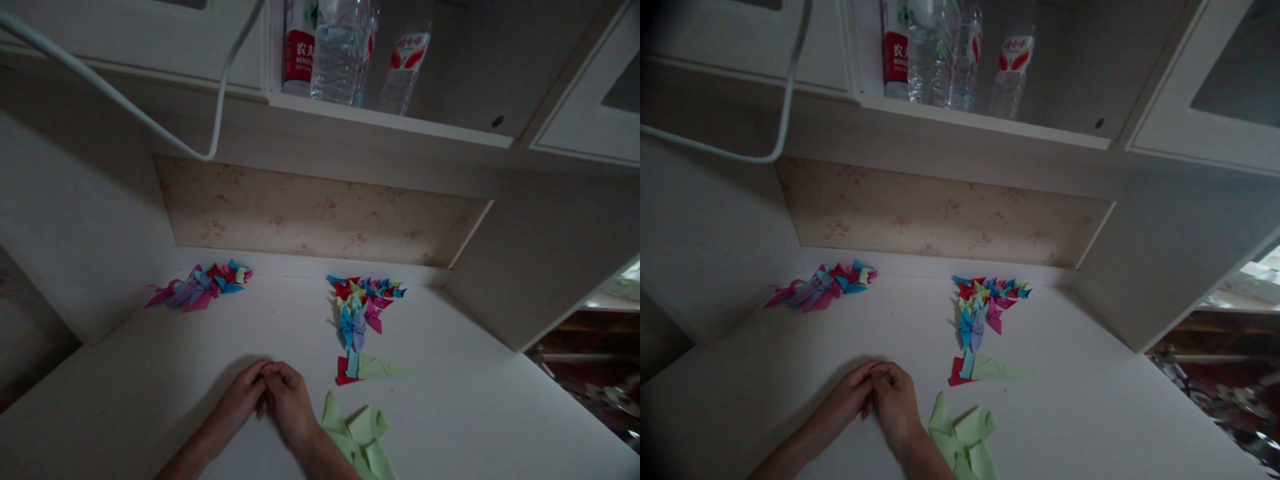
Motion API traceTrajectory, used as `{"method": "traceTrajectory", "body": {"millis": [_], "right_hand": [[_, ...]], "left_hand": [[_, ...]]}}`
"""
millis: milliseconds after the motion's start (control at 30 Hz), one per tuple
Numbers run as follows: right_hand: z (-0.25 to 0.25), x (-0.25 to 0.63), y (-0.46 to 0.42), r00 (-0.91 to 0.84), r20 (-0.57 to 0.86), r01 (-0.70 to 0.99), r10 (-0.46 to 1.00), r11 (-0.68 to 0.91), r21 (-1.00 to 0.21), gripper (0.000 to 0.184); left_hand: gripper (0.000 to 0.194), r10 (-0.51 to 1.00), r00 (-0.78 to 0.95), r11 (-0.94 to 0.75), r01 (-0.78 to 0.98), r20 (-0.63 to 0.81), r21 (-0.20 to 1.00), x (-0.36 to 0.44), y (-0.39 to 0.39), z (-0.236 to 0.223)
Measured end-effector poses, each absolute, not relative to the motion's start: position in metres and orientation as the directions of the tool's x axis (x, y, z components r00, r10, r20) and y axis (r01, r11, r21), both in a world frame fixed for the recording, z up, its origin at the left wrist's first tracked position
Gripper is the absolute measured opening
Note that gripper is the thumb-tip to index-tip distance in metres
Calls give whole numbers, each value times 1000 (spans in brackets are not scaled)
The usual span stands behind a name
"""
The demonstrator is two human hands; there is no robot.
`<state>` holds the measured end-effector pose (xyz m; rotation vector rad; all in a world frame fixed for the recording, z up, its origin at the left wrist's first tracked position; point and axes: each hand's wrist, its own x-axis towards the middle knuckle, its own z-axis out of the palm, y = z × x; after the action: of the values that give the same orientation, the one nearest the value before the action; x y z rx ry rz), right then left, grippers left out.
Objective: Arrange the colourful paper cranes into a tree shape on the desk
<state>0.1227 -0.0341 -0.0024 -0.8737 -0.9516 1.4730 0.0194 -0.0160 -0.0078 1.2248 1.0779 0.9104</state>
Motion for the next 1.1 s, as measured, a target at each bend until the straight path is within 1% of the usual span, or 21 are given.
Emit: {"method": "traceTrajectory", "body": {"millis": [133,367,500,667,867,1100], "right_hand": [[0,123,-35,-105,-37,-391,994,-75,-917,33],[-4,126,-37,-140,-25,-438,990,-85,-895,31],[-7,126,-36,-155,-45,-460,987,-113,-881,30],[-8,127,-35,-171,-61,-449,983,-133,-883,30],[-2,128,-40,-169,-77,-507,983,-154,-848,27],[7,126,-43,-172,-85,-515,982,-163,-842,31]], "left_hand": [[25,954,271,124,46,-131,991,20,-17,-7],[20,947,290,136,32,-140,990,21,-19,1],[20,944,294,149,26,-150,989,22,-19,1],[20,946,289,152,9,-148,988,22,-20,1],[19,940,304,153,30,-155,988,22,-23,8],[22,944,289,143,66,-156,988,21,-27,15]]}}
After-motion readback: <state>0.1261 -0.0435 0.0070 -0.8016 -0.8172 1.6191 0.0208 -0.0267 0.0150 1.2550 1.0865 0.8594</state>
